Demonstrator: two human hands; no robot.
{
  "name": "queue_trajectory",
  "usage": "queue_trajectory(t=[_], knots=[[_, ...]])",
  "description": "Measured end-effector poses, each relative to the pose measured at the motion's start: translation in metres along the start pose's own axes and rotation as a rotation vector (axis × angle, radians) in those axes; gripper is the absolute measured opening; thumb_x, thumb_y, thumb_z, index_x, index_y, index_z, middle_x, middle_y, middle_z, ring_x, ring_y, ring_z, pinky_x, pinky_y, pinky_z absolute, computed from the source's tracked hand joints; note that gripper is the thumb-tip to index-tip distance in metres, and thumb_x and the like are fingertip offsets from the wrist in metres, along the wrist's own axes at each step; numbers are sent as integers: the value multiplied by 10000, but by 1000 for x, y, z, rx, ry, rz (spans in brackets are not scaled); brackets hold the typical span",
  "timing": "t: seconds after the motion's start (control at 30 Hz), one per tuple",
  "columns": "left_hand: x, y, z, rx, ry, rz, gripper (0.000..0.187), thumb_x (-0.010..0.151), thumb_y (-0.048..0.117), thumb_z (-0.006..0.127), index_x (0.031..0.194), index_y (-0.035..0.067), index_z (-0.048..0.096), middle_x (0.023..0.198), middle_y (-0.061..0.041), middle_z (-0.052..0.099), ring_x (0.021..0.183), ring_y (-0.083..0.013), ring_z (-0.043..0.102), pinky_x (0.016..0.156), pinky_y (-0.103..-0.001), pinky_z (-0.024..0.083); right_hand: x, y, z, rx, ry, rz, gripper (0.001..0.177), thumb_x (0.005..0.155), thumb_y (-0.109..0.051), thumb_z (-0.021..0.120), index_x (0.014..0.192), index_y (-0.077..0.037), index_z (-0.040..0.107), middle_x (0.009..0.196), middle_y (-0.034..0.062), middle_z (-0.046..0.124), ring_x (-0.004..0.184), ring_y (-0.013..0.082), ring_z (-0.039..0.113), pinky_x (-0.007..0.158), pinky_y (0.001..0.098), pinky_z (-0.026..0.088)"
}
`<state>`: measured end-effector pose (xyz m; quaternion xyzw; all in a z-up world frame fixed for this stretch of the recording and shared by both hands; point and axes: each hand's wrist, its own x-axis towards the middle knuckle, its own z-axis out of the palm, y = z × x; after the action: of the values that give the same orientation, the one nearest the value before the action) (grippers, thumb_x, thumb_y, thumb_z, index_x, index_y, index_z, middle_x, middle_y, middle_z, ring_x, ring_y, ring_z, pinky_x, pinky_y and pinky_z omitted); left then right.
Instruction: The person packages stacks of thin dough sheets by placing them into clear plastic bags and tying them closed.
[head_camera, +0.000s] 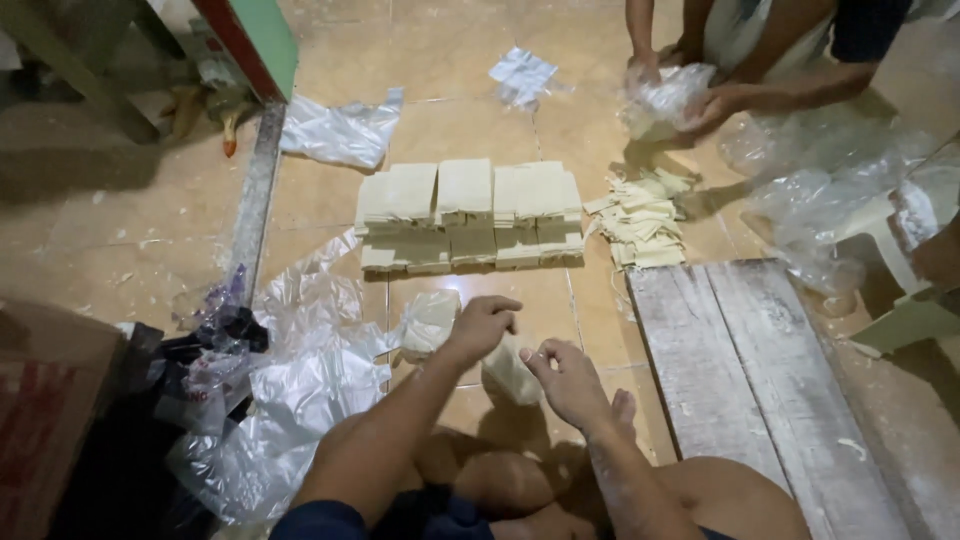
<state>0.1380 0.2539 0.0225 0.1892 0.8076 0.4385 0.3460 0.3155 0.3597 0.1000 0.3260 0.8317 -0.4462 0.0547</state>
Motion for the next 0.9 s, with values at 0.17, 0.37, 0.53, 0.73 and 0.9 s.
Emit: queue_trajectory(t=[0.17,0.37,0.53,0.73,0.9], knots=[[-65,50,-1,-499,-294,106,476,710,0,506,1134,-30,721,820,-73,552,574,-129,540,547,-220,446,14,4,1,545,5,-450,228,995,-168,627,1156,-8,597,1411,130,439,1213,285,541,1036,402,441],[-38,12,21,12,-107,222,296,827,229,691,1102,120,677,906,-120,765,897,-287,722,770,-399,532,63,48,16,558,-175,-296,663,925,-36,655,1556,-136,475,1026,75,649,990,220,652,966,406,492],[-40,4,34,207,-105,276,213,933,228,620,1073,124,743,910,-140,743,894,-341,728,758,-415,551,105,115,42,299,-133,-260,648,876,-79,777,1468,-224,557,695,13,610,744,162,632,778,324,503],[-17,23,39,565,-159,400,236,922,164,533,846,33,715,754,-208,693,713,-387,690,678,-459,548,98,107,54,-291,284,-400,254,847,-164,664,1081,-248,613,805,36,716,813,289,738,791,445,540],[43,-30,65,114,-313,139,296,950,154,457,862,1,695,801,-162,627,763,-291,605,714,-413,501,97,119,61,-207,493,-628,343,733,-163,801,1032,-256,661,953,-64,682,967,167,691,908,341,501]])
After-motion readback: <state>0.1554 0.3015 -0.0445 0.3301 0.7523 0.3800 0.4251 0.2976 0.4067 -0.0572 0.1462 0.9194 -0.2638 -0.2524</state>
